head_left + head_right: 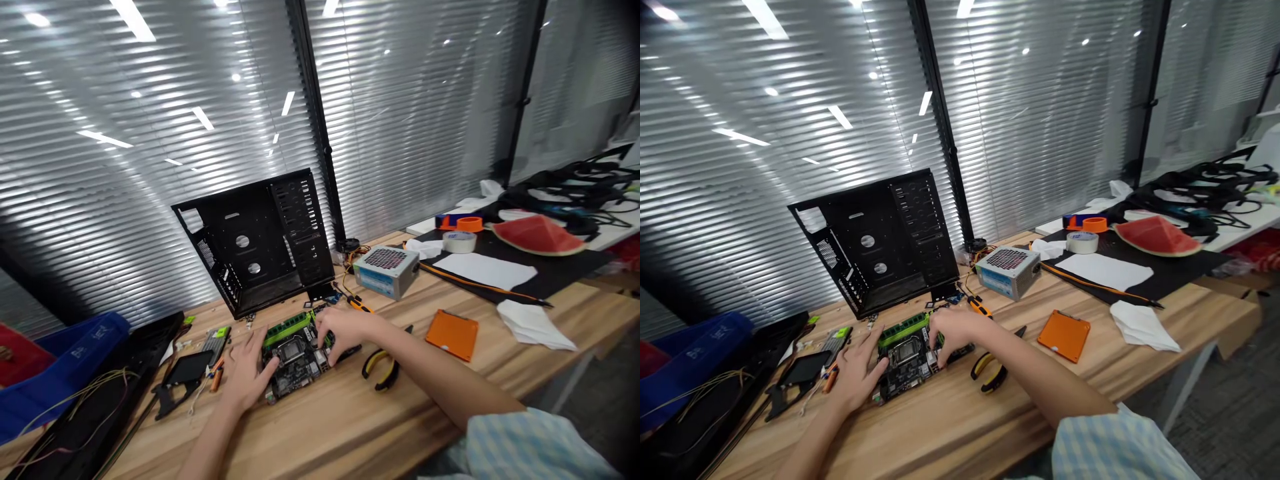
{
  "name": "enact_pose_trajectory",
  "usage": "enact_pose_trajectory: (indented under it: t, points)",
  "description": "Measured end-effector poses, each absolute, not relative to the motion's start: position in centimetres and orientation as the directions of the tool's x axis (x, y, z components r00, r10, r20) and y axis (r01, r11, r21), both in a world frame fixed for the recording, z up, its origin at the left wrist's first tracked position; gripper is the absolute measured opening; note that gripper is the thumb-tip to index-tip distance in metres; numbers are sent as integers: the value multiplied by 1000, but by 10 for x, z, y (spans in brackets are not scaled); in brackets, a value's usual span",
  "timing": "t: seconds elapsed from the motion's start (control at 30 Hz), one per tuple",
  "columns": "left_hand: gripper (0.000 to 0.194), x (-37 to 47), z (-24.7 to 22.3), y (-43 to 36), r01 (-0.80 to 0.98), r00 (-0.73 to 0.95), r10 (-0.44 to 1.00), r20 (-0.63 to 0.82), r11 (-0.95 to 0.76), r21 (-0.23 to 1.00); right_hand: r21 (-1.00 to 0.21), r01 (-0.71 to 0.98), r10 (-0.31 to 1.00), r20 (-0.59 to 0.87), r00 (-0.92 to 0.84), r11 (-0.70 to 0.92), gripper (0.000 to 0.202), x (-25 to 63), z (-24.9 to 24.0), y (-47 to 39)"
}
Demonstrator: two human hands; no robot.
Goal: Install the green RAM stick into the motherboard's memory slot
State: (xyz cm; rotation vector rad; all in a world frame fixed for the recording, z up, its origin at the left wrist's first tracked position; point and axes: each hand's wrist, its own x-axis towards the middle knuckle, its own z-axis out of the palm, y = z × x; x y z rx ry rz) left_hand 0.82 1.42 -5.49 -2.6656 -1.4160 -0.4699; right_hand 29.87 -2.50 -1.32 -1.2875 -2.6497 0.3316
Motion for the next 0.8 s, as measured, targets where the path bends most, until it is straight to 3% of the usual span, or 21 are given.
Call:
enact_pose_trajectory:
  t: [0.8]
  points:
    - [70, 11, -52, 10, 840, 502, 814, 290, -540, 61, -293, 761, 803, 37, -596, 578, 35, 302, -8, -27]
